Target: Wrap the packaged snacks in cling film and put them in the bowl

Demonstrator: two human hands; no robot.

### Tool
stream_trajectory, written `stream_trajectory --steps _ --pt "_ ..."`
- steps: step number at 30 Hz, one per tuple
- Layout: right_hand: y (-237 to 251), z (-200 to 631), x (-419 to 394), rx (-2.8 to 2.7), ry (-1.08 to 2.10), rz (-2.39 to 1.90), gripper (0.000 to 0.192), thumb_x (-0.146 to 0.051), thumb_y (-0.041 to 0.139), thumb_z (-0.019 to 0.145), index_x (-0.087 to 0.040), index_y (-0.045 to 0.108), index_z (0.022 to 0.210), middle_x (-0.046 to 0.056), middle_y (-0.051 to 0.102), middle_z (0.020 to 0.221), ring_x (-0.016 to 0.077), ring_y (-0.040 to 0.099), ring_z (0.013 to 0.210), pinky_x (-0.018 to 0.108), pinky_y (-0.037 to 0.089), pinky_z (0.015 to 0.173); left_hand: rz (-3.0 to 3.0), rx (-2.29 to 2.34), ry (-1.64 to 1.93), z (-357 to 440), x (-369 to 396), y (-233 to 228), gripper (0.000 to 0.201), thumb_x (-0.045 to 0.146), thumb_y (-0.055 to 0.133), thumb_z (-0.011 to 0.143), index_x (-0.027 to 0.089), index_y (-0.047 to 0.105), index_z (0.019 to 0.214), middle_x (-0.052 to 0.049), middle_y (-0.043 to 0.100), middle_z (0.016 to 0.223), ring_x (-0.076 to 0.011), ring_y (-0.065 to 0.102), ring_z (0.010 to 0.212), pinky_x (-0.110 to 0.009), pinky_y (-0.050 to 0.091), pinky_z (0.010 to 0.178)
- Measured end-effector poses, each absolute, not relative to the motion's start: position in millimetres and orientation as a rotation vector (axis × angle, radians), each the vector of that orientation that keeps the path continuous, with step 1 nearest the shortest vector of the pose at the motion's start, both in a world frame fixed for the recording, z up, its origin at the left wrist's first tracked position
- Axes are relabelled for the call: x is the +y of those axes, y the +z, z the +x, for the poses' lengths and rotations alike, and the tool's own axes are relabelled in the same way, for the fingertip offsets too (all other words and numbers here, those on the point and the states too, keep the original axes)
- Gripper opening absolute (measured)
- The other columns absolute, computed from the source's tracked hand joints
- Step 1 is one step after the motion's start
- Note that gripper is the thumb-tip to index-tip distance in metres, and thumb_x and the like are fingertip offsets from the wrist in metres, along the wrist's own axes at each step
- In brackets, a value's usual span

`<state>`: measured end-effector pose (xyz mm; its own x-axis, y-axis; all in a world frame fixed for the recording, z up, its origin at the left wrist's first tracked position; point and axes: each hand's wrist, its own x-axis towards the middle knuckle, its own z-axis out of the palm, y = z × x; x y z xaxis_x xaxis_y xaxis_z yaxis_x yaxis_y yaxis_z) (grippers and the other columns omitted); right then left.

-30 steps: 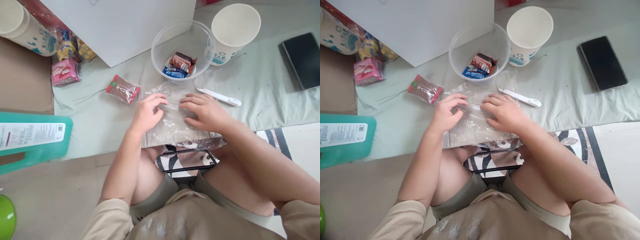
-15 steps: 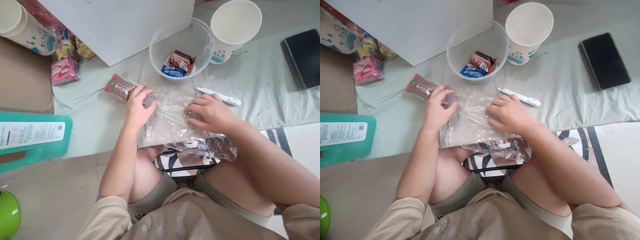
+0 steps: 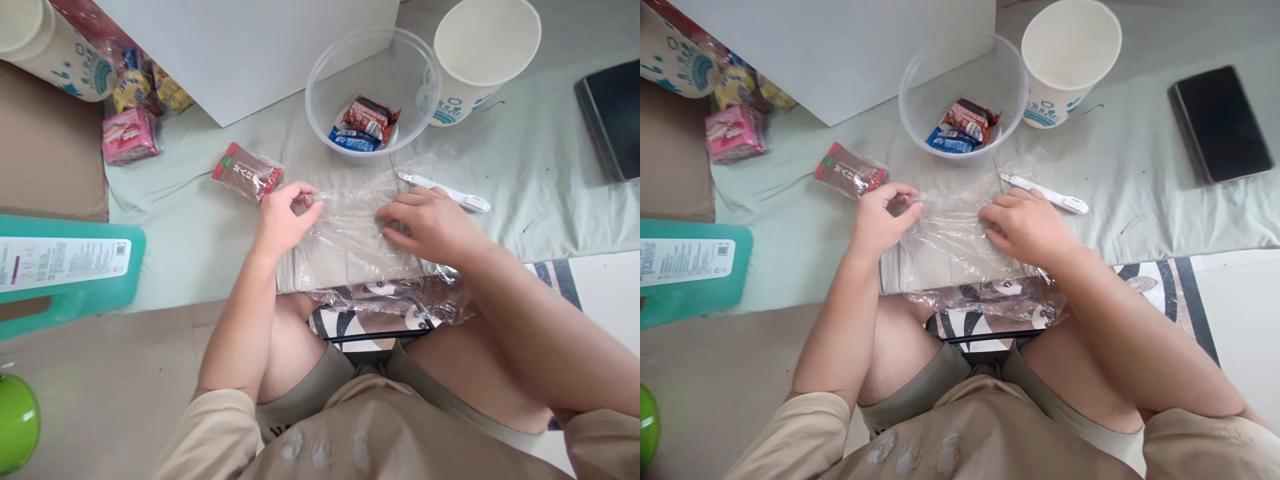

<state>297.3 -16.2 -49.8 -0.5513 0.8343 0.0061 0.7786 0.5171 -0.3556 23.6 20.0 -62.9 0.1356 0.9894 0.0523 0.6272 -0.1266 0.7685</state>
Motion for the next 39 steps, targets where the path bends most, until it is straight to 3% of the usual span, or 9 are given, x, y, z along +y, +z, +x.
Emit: stream_trajectory --steps 7,17,28,35,39 --pt "-52.4 297.5 -16.3 -2.538 0.507 -1.390 0.022 -0.025 0.057 0.093 -0.022 0.074 0.107 0.010 0.076 0.096 0.0287 0.065 0.095 0.041 0.046 0.082 1.563 1.396 0.915 24.0 22.9 -60.9 0.007 0.023 0.072 0.073 0.019 0.067 0.077 0.004 0.051 0.061 -0.0097 0.048 0.057 -0.023 0.043 0.055" --pt "-55.0 298.9 -15.9 -2.519 0.526 -1.362 0.023 -0.025 0.057 0.093 -0.020 0.075 0.107 0.010 0.075 0.096 0.0285 0.064 0.093 0.042 0.049 0.084 1.283 1.233 0.778 19.1 24.1 -53.7 0.022 0.022 0.077 0.065 0.020 0.065 0.083 0.003 0.056 0.068 -0.0100 0.051 0.058 -0.024 0.043 0.052" --pt "-50.5 299.6 -16.4 -2.566 0.508 -1.400 0.023 -0.026 0.055 0.094 -0.022 0.073 0.108 0.009 0.076 0.098 0.0286 0.066 0.096 0.040 0.045 0.080 1.179 1.161 0.999 11.0 27.6 -53.6 0.026 0.017 0.077 0.062 0.022 0.059 0.081 0.004 0.047 0.066 -0.0071 0.039 0.050 -0.023 0.029 0.042" --pt "-42.2 298.2 -18.3 -2.624 0.449 -1.425 0.024 -0.028 0.050 0.097 -0.023 0.073 0.103 0.007 0.075 0.090 0.0260 0.067 0.088 0.040 0.038 0.076 1.105 1.202 0.954 17.2 24.8 -48.5 0.024 0.018 0.075 0.065 0.020 0.053 0.075 0.002 0.055 0.075 -0.0094 0.060 0.066 -0.022 0.052 0.058" --pt "-41.5 297.8 -18.6 -2.635 0.439 -1.415 0.025 -0.029 0.050 0.098 -0.024 0.074 0.099 0.007 0.074 0.086 0.0253 0.066 0.088 0.039 0.036 0.076 1.068 1.188 0.856 21.2 21.3 -42.5 0.027 0.025 0.076 0.068 0.021 0.053 0.082 -0.001 0.065 0.091 -0.0138 0.070 0.080 -0.023 0.057 0.061"
